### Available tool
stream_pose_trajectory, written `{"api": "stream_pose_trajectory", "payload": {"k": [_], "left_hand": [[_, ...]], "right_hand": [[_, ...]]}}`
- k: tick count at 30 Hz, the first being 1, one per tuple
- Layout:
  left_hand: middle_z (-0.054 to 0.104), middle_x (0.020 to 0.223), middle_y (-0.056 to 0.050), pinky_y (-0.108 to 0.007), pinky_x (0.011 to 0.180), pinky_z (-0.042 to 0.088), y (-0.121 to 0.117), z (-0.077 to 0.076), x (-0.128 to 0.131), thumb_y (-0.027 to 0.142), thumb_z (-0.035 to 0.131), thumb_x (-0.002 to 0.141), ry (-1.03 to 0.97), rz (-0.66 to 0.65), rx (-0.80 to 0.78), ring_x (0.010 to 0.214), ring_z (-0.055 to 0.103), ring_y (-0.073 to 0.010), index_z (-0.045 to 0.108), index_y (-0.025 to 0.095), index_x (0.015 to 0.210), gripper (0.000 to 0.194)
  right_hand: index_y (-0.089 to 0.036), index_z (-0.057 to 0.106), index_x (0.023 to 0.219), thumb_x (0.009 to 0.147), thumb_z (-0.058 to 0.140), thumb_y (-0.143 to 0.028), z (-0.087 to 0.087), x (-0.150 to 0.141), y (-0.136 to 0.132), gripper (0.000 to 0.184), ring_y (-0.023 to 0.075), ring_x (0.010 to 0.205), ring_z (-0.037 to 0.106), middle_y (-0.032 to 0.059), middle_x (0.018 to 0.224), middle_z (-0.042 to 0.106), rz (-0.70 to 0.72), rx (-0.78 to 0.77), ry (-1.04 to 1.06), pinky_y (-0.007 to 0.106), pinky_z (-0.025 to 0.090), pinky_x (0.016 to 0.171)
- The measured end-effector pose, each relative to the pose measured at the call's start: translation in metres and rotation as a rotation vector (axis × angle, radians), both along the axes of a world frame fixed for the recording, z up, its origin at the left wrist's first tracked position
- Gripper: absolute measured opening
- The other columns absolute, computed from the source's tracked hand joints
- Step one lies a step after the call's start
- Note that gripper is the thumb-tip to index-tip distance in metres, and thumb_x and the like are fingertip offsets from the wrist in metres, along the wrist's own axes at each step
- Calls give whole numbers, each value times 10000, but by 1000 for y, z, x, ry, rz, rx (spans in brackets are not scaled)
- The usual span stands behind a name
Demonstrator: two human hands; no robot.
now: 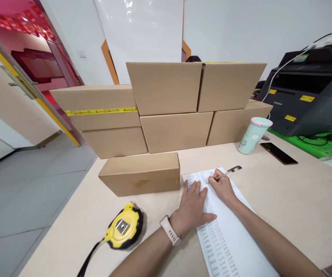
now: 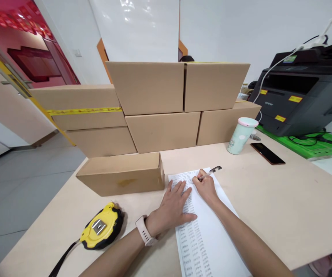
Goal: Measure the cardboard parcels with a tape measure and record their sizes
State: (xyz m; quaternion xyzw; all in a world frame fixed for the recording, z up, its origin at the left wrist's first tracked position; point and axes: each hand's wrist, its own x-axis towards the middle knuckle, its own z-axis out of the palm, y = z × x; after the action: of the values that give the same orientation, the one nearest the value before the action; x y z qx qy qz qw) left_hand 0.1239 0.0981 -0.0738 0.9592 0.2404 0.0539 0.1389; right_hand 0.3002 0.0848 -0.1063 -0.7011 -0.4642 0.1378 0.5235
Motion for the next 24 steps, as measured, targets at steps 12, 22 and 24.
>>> {"api": "stream_pose_trajectory", "payload": {"k": [12, 22, 24], "left_hand": [[280, 1495, -256, -595, 1121, 115, -5, 6, -2, 629, 585, 738, 21, 39, 23, 1398, 195, -369, 360, 102, 1396, 873], [555, 1320, -148, -613, 1038, 338, -21, 58, -142, 433, 601, 798, -81, 196, 345, 1257, 469, -339, 532, 207, 1188, 457], [578, 1277, -143, -593, 964, 427, -19, 43, -183, 434, 625, 770, -126, 305, 355, 1212, 503, -351, 512, 219, 1192, 487]], "right_hand": [[-230, 594, 964, 893, 416, -259, 10, 41, -11, 194, 211, 900, 562, 54, 936, 599, 130, -73, -534, 314, 439, 771], [-203, 601, 1186, 721, 346, 68, 6, 49, -16, 596, 222, 953, 543, 90, 987, 631, 117, -260, -745, 314, 445, 790], [-193, 564, 1239, 760, 340, 32, 10, 49, -18, 575, 230, 992, 554, 94, 1040, 638, 75, -236, -691, 344, 448, 829]]}}
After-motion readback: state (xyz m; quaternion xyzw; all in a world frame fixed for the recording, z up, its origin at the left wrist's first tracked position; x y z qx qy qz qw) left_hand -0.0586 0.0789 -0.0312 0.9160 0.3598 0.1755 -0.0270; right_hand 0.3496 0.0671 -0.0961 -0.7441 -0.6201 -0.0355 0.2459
